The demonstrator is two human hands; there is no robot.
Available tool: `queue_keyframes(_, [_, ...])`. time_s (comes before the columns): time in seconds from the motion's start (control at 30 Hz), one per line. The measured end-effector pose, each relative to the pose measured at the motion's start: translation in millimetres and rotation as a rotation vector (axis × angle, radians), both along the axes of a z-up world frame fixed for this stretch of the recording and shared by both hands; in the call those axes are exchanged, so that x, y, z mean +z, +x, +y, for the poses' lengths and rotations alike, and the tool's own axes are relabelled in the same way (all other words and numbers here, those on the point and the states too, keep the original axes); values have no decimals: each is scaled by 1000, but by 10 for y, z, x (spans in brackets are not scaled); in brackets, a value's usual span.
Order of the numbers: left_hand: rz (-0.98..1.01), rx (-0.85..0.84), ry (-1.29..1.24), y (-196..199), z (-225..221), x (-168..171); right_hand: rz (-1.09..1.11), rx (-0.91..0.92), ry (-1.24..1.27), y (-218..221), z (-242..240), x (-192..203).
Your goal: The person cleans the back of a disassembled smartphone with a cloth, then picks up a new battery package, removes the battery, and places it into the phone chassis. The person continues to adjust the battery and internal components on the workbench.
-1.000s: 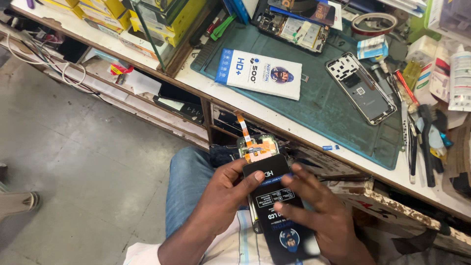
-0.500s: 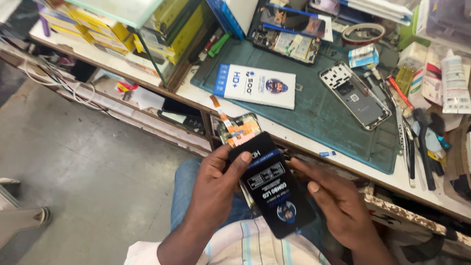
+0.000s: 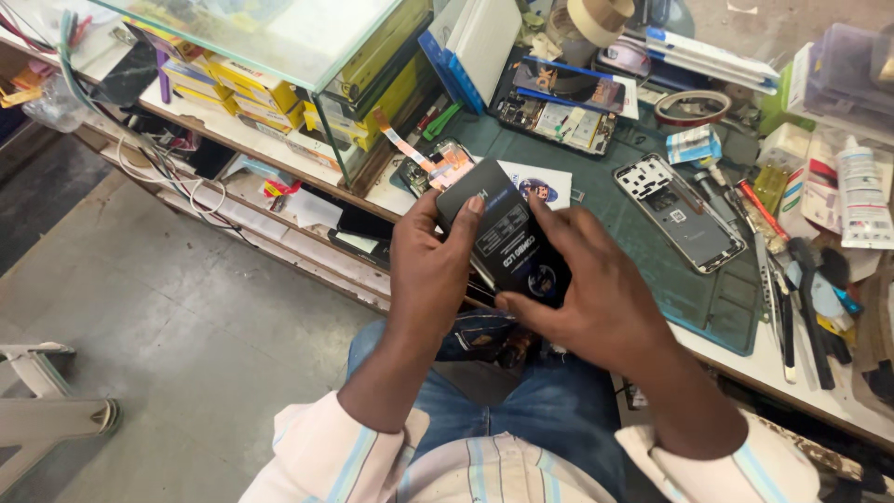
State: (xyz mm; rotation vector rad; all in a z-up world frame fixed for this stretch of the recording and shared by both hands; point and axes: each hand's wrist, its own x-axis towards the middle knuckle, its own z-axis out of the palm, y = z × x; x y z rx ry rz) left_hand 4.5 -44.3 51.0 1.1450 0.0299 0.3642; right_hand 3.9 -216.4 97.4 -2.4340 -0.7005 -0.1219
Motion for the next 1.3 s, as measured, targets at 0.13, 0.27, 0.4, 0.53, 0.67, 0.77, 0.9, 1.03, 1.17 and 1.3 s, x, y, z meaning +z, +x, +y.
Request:
queue_keyframes(0.13, [-6,35,0,103,-50,19,-37,85,-21,166,-51,91])
queue_keyframes(0.27, [19,23,9,165,-52,23,43,93,-71,355,-149,122])
queue_keyframes(0.4, [151,-91,-99,179,39,10,130,157,-90,608,-225,93])
queue_keyframes(0.53, [208,-117,-146,116,155,-61,131,281,-90,956,-271,16])
queue_keyframes(0.67, [254,-90,-120,-28,302,-168,75,357,-112,1234,-312,-140])
queue_keyframes(0.77, [290,-72,-117,-131,398,-248,62,340,-179,1363,-319,-294])
queue_keyframes(0.9, [315,-72,-171,-253,496,-353,-39,370,-221,1470,-327,-495])
queue_keyframes(1.03, [319,-87,-194,-366,532,-431,-66,397,-224,1588,-343,-570])
queue_keyframes(1.17, [313,-90,-214,-428,564,-461,-85,415,-260,1687,-315,-562])
queue_keyframes(1.3, [294,-83,-237,-482,613,-474,-86,433,-264,1685,-244,-548])
